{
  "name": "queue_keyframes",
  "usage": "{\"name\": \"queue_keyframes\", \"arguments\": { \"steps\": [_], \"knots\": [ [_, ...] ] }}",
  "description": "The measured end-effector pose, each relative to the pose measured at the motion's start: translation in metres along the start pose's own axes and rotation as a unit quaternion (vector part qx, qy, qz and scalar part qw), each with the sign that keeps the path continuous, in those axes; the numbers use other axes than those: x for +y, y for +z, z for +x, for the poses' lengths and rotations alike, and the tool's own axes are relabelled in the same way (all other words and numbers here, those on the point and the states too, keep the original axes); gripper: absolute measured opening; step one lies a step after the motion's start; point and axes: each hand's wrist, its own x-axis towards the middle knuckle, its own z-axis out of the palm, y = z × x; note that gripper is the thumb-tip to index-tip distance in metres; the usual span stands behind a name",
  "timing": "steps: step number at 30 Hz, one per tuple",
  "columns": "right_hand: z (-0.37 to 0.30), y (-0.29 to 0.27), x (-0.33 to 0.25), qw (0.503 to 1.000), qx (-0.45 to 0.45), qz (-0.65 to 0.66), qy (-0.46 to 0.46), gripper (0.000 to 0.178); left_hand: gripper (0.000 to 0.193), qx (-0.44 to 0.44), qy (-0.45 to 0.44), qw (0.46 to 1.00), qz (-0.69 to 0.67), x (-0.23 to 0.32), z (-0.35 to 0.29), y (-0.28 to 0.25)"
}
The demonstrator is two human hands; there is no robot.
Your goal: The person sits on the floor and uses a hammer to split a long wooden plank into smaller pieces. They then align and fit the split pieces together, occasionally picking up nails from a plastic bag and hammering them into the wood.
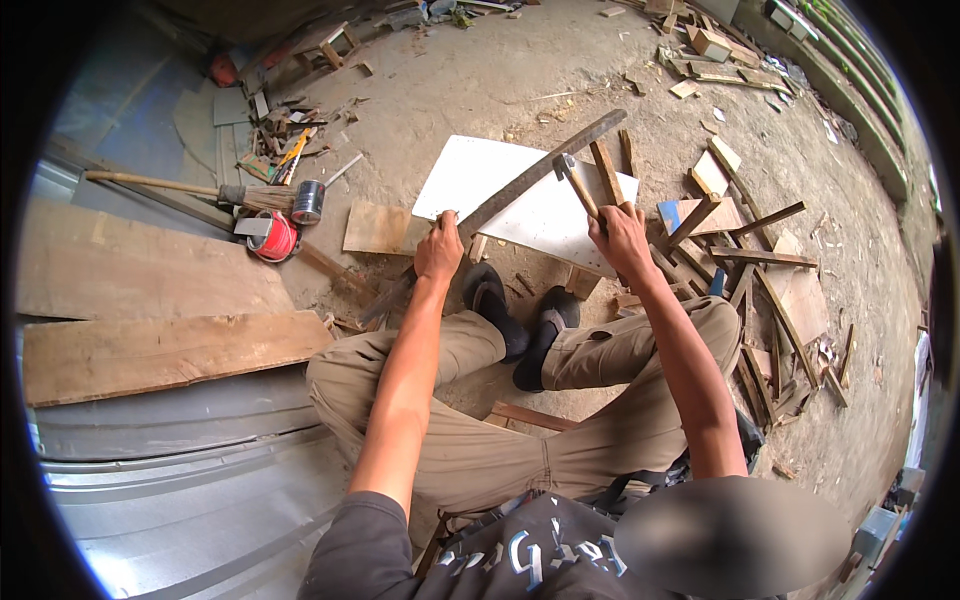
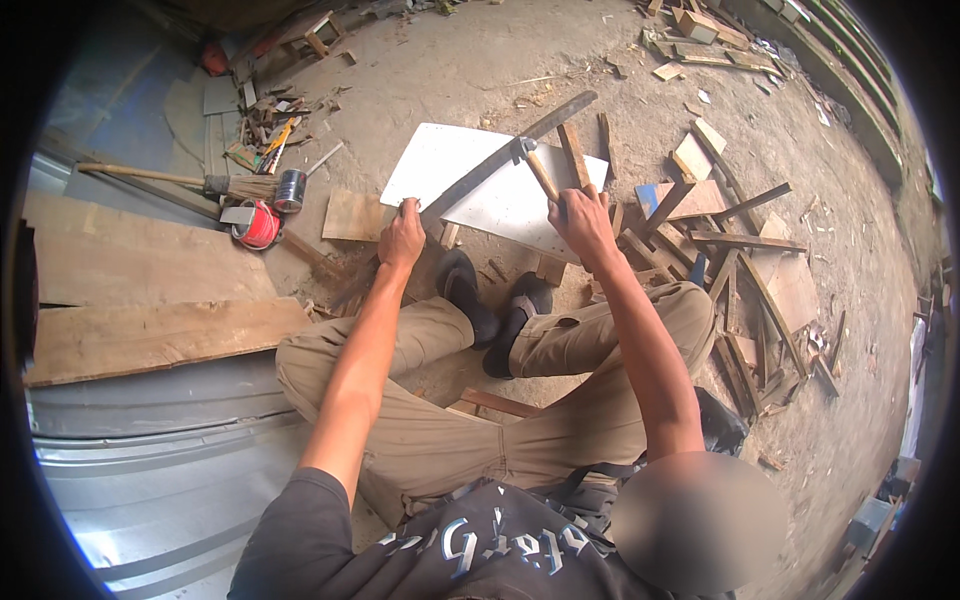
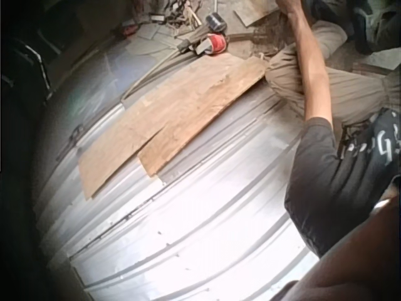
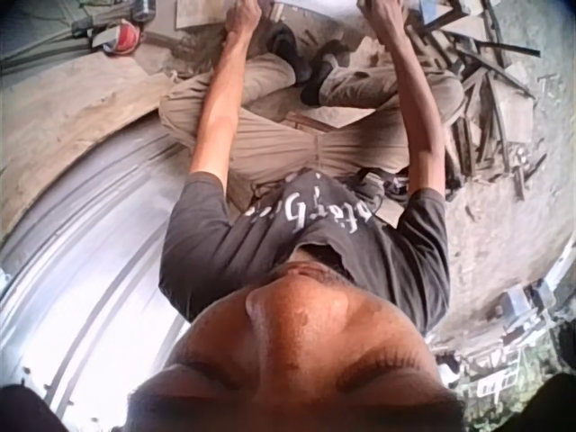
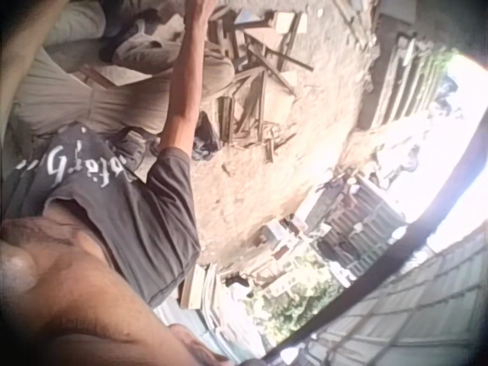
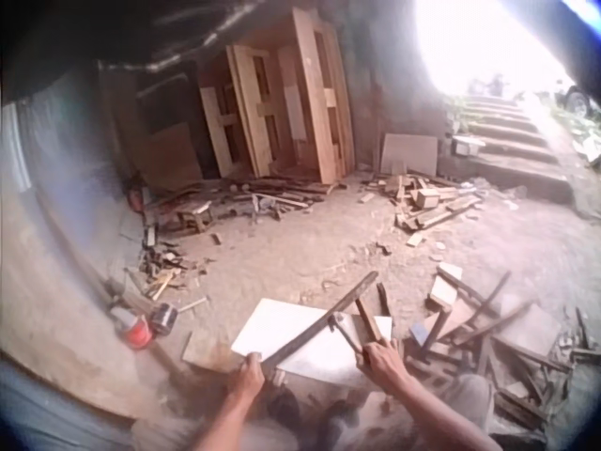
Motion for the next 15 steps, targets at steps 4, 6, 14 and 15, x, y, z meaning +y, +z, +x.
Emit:
{"name": "queue_keyframes", "arguments": {
  "steps": [4, 6, 14, 15],
  "knots": [
    [0.003, 0.0, 0.005, 0.999, -0.046, 0.014, 0.002, 0.021, 0.013, -0.009, 0.008, 1.0, -0.002, 0.003, -0.001, 0.003],
    [0.008, 0.002, 0.004, 0.996, -0.084, -0.008, -0.007, 0.022, 0.012, 0.004, 0.022, 1.0, -0.001, 0.0, 0.0, 0.007],
    [0.027, 0.024, -0.025, 0.998, -0.032, 0.048, 0.017, 0.027, 0.011, 0.017, 0.057, 0.998, 0.006, -0.008, 0.003, 0.012],
    [0.03, 0.025, -0.031, 0.998, -0.029, 0.06, 0.017, 0.026, 0.011, 0.013, 0.056, 0.998, 0.012, -0.011, 0.002, 0.012]
  ]
}}
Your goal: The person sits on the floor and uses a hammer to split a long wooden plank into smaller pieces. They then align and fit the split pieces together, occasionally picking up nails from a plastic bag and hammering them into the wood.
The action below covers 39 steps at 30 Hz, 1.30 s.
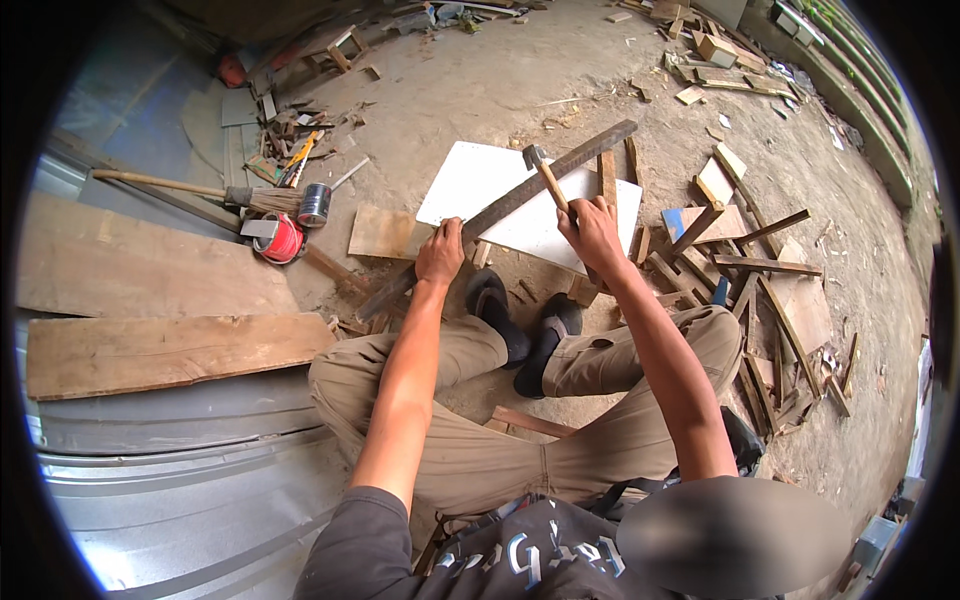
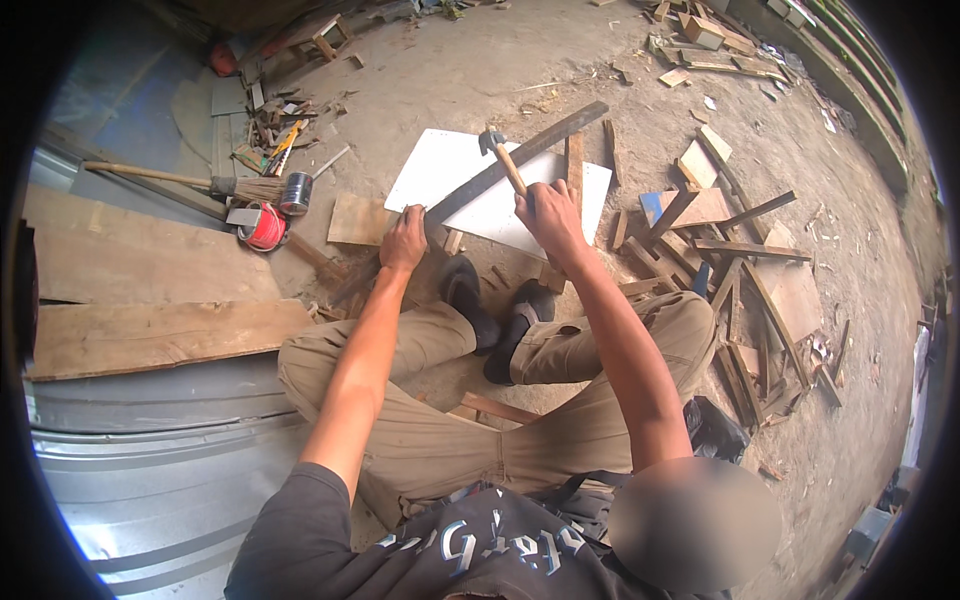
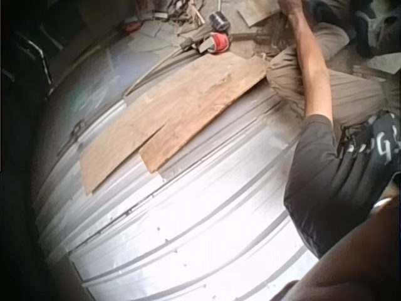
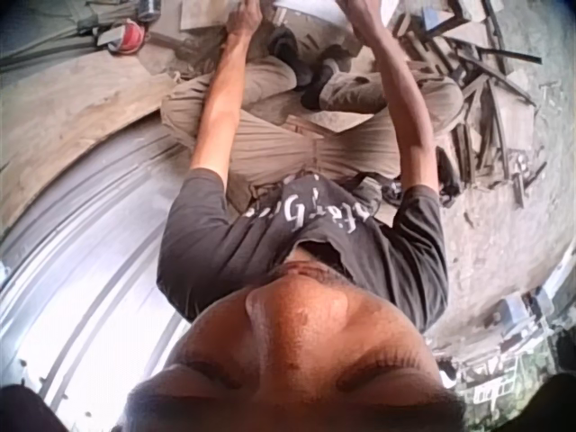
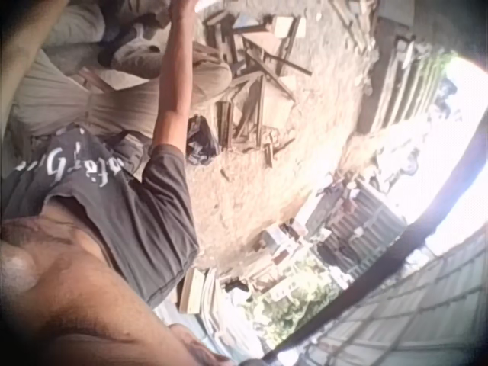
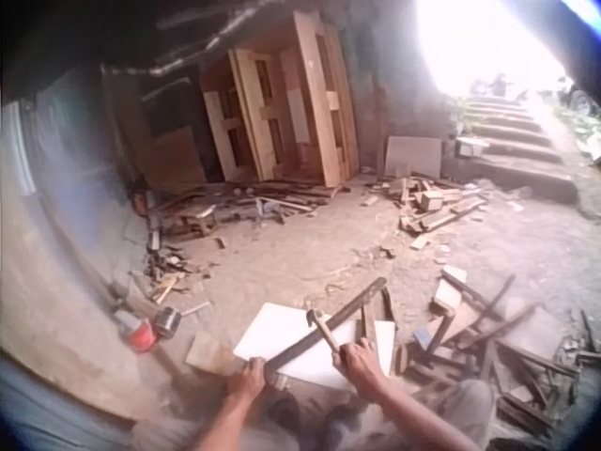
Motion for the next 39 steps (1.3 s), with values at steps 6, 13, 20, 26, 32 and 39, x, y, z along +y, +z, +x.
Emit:
{"name": "queue_keyframes", "arguments": {
  "steps": [6, 13, 20, 26, 32, 39],
  "knots": [
    [-0.006, -0.006, -0.05, 0.98, -0.004, 0.195, 0.022, 0.023, 0.012, 0.025, 0.033, 0.999, 0.019, -0.018, -0.012, -0.002],
    [-0.021, 0.011, -0.064, 0.978, -0.037, 0.187, 0.089, 0.022, 0.015, 0.127, 0.019, 0.992, -0.009, 0.006, -0.007, -0.011],
    [-0.047, 0.029, -0.051, 0.982, -0.038, 0.156, 0.101, 0.024, 0.02, 0.152, -0.171, 0.938, -0.261, 0.033, 0.005, -0.009],
    [-0.049, 0.032, -0.056, 0.977, -0.042, 0.171, 0.121, 0.024, 0.022, 0.127, -0.242, 0.922, -0.273, 0.031, 0.005, -0.007],
    [-0.051, 0.035, -0.052, 0.979, -0.033, 0.165, 0.119, 0.024, 0.021, 0.125, -0.222, 0.922, -0.293, 0.033, 0.006, -0.006],
    [-0.034, 0.003, -0.094, 0.957, -0.142, 0.176, 0.182, 0.027, 0.019, 0.168, -0.088, 0.962, -0.194, 0.025, -0.001, 0.004]
  ]
}}
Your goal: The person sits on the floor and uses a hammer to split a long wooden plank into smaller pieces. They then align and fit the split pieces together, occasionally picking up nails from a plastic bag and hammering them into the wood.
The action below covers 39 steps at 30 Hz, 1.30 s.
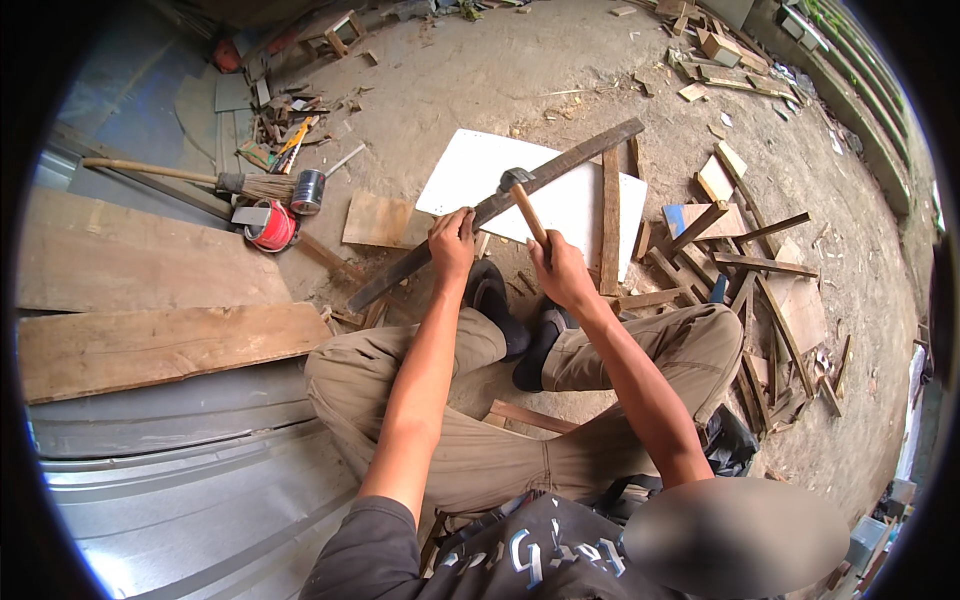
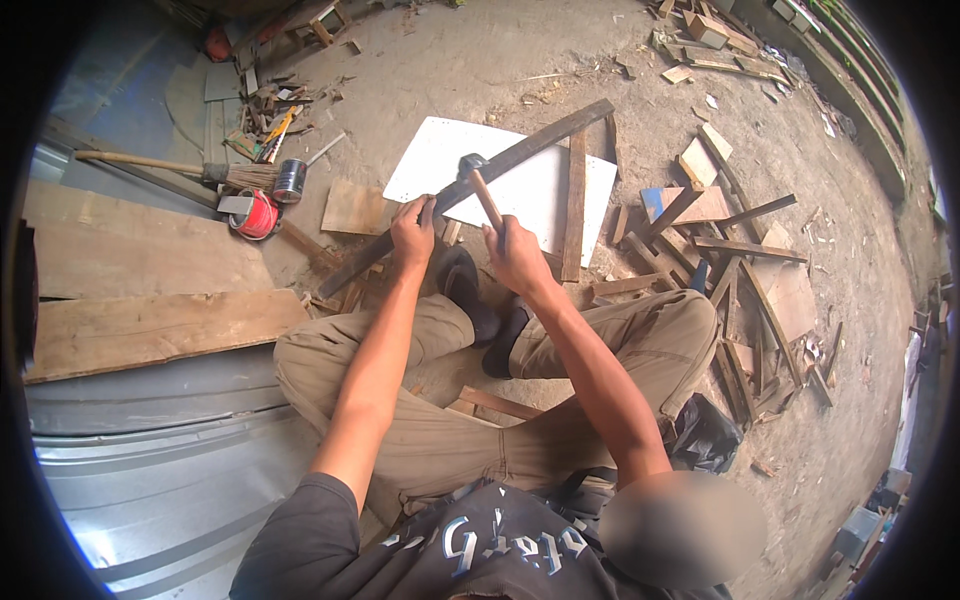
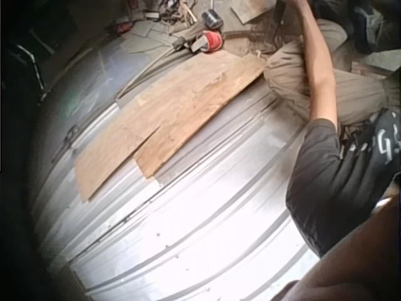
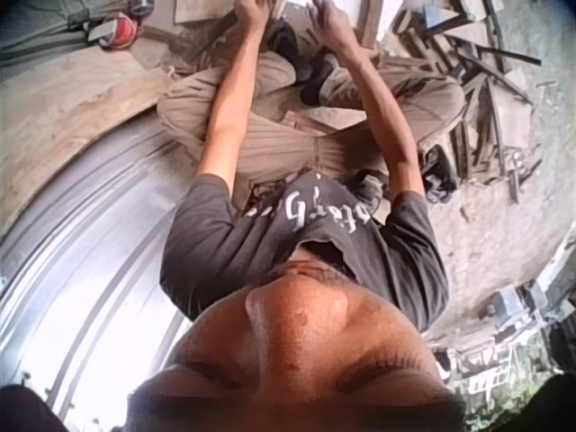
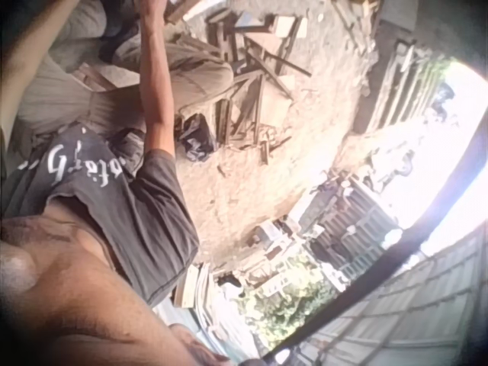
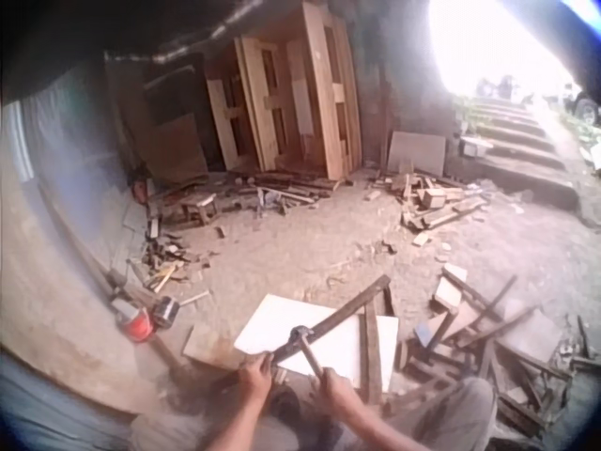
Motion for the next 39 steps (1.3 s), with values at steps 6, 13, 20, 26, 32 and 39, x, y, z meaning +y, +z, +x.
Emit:
{"name": "queue_keyframes", "arguments": {
  "steps": [6, 13, 20, 26, 32, 39],
  "knots": [
    [-0.007, 0.011, -0.029, 0.988, 0.024, 0.004, -0.155, 0.023, 0.02, -0.006, -0.02, 1.0, -0.001, -0.003, 0.0, 0.006],
    [-0.005, 0.01, -0.046, 0.99, 0.013, -0.049, -0.132, 0.022, 0.018, 0.011, -0.02, 1.0, 0.009, 0.002, -0.005, 0.005],
    [0.003, 0.006, -0.042, 0.987, -0.023, -0.113, -0.115, 0.024, 0.016, 0.024, -0.018, 0.999, 0.018, -0.01, -0.005, 0.012],
    [0.005, 0.009, -0.038, 0.983, -0.042, -0.139, -0.11, 0.023, 0.016, 0.007, -0.027, 1.0, 0.013, -0.001, -0.004, 0.01],
    [0.001, 0.01, -0.037, 0.981, -0.003, -0.129, -0.147, 0.022, 0.016, 0.02, -0.036, 0.999, -0.017, 0.003, -0.003, 0.008],
    [-0.01, 0.011, -0.028, 0.993, -0.003, -0.06, -0.098, 0.023, 0.027, -0.035, -0.029, 0.999, -0.017, -0.002, 0.002, 0.002]
  ]
}}
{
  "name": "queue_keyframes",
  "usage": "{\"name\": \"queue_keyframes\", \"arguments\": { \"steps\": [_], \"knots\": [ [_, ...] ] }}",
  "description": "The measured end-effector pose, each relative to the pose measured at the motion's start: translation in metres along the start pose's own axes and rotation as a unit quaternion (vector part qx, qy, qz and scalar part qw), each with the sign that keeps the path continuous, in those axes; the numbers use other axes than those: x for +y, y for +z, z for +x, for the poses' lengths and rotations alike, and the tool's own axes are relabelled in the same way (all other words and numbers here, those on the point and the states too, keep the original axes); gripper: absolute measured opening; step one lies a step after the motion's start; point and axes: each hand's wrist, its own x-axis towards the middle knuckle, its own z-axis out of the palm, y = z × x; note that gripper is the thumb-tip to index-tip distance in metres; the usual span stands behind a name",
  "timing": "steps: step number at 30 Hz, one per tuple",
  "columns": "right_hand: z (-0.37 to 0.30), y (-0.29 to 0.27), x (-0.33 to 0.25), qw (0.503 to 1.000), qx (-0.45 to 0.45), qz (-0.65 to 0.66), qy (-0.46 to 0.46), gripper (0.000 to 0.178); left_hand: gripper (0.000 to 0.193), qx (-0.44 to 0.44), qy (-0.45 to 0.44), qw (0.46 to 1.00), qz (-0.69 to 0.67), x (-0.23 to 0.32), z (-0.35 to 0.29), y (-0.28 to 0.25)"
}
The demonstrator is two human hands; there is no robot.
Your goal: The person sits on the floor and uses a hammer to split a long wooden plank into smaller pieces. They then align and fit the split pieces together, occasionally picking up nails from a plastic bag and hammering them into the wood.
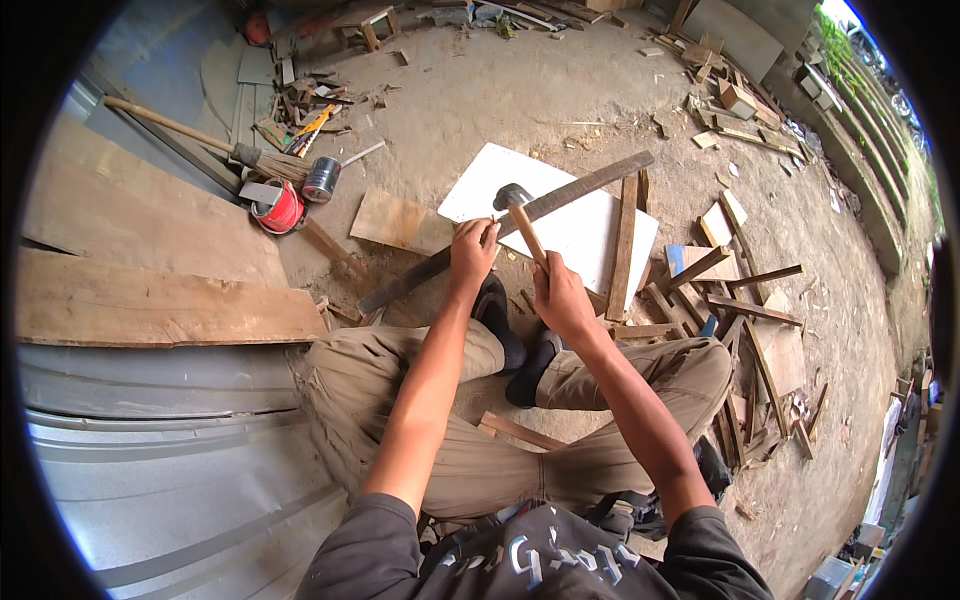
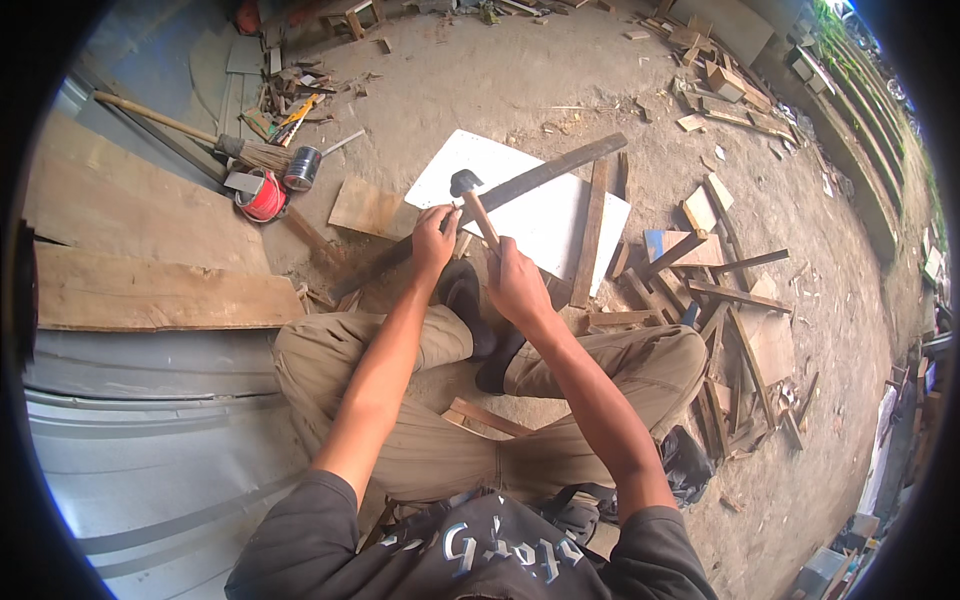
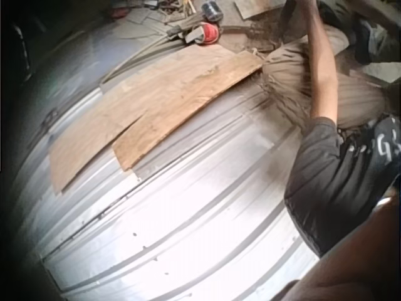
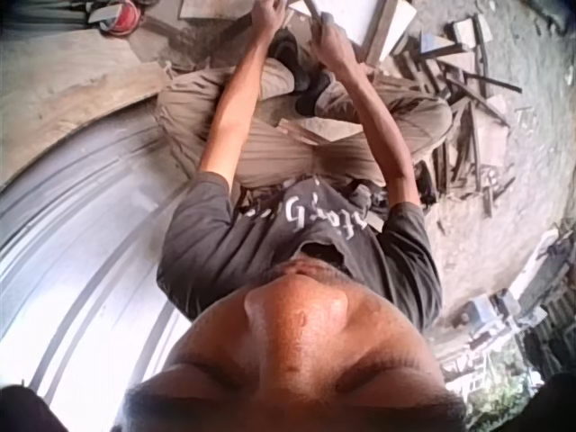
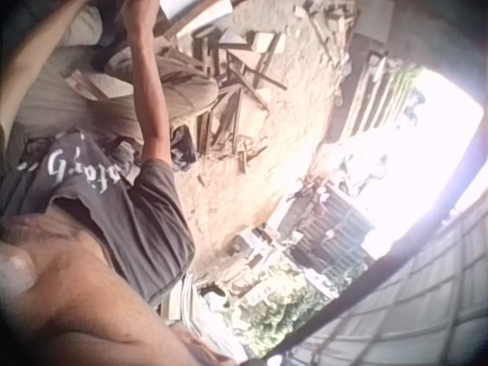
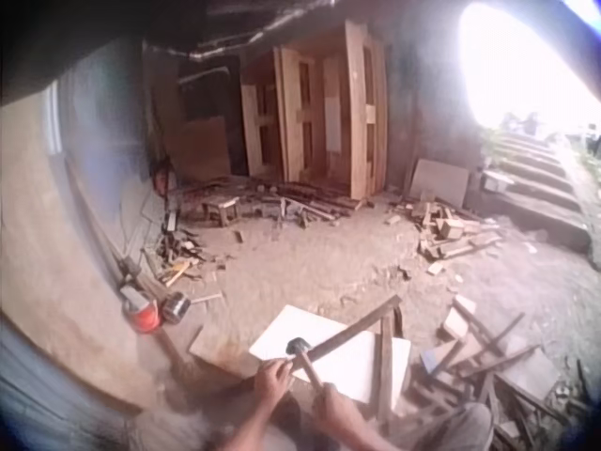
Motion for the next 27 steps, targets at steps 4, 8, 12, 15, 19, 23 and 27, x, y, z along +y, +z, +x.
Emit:
{"name": "queue_keyframes", "arguments": {
  "steps": [4, 8, 12, 15, 19, 23, 27],
  "knots": [
    [-0.032, -0.005, 0.01, 0.996, 0.053, 0.058, 0.045, 0.022, 0.05, -0.08, -0.001, 0.991, 0.111, 0.012, -0.004, -0.006],
    [-0.061, -0.001, 0.016, 0.987, 0.087, 0.095, 0.095, 0.021, 0.049, -0.172, -0.02, 0.979, 0.104, -0.012, 0.004, -0.02],
    [-0.074, -0.005, 0.032, 0.985, 0.125, 0.096, 0.077, 0.022, 0.046, -0.22, -0.019, 0.974, 0.048, -0.015, 0.026, -0.039],
    [-0.074, -0.009, 0.031, 0.982, 0.142, 0.101, 0.069, 0.024, 0.047, -0.23, -0.023, 0.972, -0.036, -0.012, 0.044, -0.059],
    [-0.074, -0.012, 0.034, 0.977, 0.158, 0.127, 0.059, 0.029, 0.04, -0.338, -0.152, 0.92, -0.13, 0.006, 0.067, -0.09],
    [-0.075, -0.012, 0.032, 0.974, 0.178, 0.138, 0.036, 0.025, 0.037, -0.367, -0.166, 0.904, -0.141, 0.025, 0.077, -0.115],
    [-0.077, -0.015, 0.03, 0.971, 0.186, 0.144, 0.038, 0.025, 0.037, -0.385, -0.191, 0.888, -0.162, 0.036, 0.083, -0.129]
  ]
}}
